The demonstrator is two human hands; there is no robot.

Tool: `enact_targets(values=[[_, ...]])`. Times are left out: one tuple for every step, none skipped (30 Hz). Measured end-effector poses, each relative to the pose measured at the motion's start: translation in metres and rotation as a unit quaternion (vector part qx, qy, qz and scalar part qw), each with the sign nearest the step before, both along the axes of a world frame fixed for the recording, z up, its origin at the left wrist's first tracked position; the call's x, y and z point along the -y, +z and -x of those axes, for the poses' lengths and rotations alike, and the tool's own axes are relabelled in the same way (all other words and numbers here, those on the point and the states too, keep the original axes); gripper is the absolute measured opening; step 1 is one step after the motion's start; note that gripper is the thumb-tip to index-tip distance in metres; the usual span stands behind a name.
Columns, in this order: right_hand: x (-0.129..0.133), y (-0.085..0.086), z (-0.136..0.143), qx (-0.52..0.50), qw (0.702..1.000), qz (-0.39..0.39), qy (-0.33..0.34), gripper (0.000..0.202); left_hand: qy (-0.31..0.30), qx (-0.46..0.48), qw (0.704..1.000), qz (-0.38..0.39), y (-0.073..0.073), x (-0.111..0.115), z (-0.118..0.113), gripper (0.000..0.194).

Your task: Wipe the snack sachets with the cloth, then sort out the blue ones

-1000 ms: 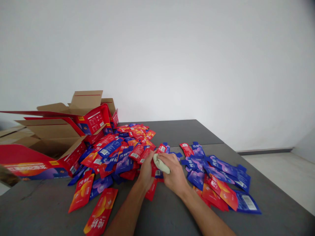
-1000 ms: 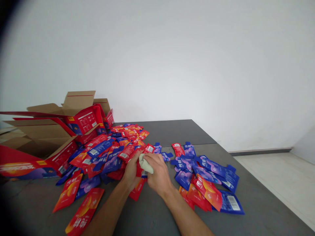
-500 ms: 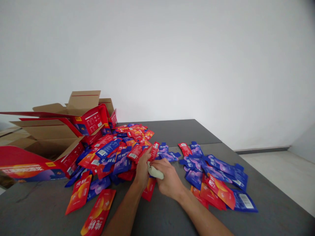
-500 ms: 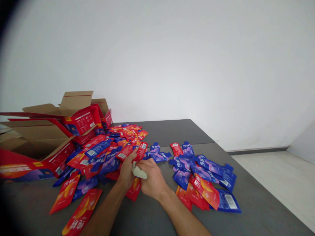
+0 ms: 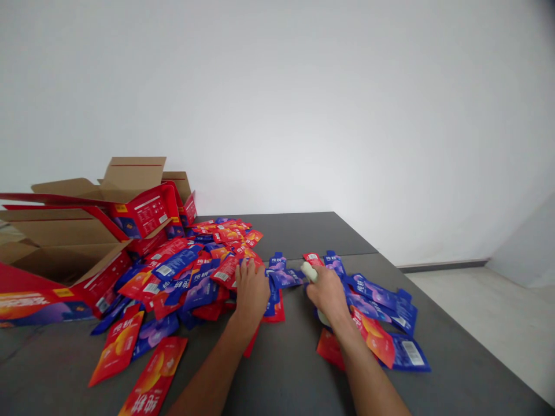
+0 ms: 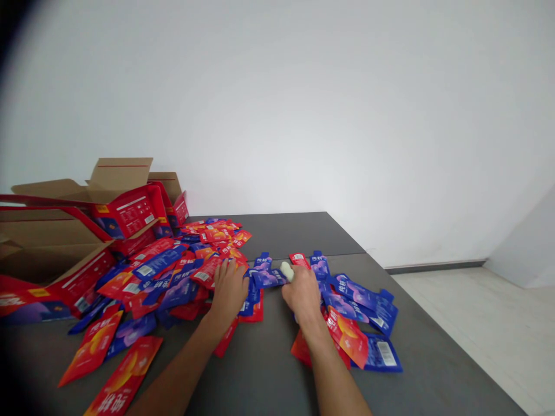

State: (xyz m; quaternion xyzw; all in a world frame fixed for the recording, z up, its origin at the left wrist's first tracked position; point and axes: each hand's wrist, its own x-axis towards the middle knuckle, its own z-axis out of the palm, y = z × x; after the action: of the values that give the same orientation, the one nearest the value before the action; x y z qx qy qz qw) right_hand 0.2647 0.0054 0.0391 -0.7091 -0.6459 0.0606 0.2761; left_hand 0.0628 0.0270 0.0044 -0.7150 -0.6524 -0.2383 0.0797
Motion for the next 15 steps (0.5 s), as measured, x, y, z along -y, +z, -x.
enact_targets(values=[[-0.001, 0.001, -0.006, 0.01, 1.0, 0.011, -0.014, 0.042, -0.005, -0.006, 1.0, 0.001, 0.003, -0.001, -0.008, 0.031], [-0.003, 0.001, -0.011, 0.018, 0.999, 0.018, -0.028, 0.039, -0.021, -0.007, 1.0, 0.004, 0.006, -0.003, -0.017, 0.031], [-0.004, 0.0, -0.017, 0.026, 0.999, 0.022, -0.042, 0.036, -0.045, -0.001, 0.999, 0.011, 0.008, -0.006, -0.028, 0.031], [-0.006, 0.0, -0.022, 0.034, 0.998, 0.024, -0.057, 0.032, -0.072, 0.011, 0.997, 0.026, 0.011, -0.01, -0.04, 0.031], [-0.007, -0.001, -0.027, 0.041, 0.996, 0.022, -0.07, 0.029, -0.094, 0.029, 0.994, 0.046, 0.012, -0.014, -0.052, 0.032], [-0.009, -0.002, -0.031, 0.048, 0.995, 0.018, -0.082, 0.028, -0.118, 0.046, 0.99, 0.068, 0.012, -0.019, -0.065, 0.033], [-0.01, -0.003, -0.035, 0.055, 0.994, 0.013, -0.093, 0.028, -0.137, 0.062, 0.984, 0.091, 0.011, -0.024, -0.077, 0.035], [-0.012, -0.005, -0.039, 0.061, 0.993, 0.008, -0.102, 0.029, -0.15, 0.076, 0.978, 0.12, 0.008, -0.029, -0.09, 0.037], [-0.013, -0.006, -0.043, 0.064, 0.992, 0.004, -0.109, 0.031, -0.163, 0.079, 0.974, 0.133, 0.005, -0.034, -0.101, 0.039], [-0.014, -0.008, -0.045, 0.066, 0.991, 0.003, -0.114, 0.032, -0.173, 0.08, 0.971, 0.144, 0.001, -0.038, -0.112, 0.04], [-0.015, -0.01, -0.047, 0.067, 0.991, 0.004, -0.118, 0.032, -0.182, 0.082, 0.967, 0.156, -0.004, -0.043, -0.122, 0.041], [-0.016, -0.011, -0.049, 0.066, 0.99, 0.006, -0.121, 0.03, -0.189, 0.083, 0.964, 0.169, -0.009, -0.047, -0.13, 0.042], [-0.016, -0.012, -0.049, 0.065, 0.99, 0.007, -0.123, 0.028, -0.193, 0.084, 0.96, 0.183, -0.014, -0.051, -0.138, 0.042], [-0.016, -0.013, -0.049, 0.065, 0.99, 0.007, -0.123, 0.026, -0.197, 0.086, 0.957, 0.196, -0.018, -0.054, -0.144, 0.041], [-0.016, -0.013, -0.049, 0.065, 0.99, 0.005, -0.123, 0.024, -0.199, 0.088, 0.954, 0.207, -0.021, -0.057, -0.149, 0.04]])
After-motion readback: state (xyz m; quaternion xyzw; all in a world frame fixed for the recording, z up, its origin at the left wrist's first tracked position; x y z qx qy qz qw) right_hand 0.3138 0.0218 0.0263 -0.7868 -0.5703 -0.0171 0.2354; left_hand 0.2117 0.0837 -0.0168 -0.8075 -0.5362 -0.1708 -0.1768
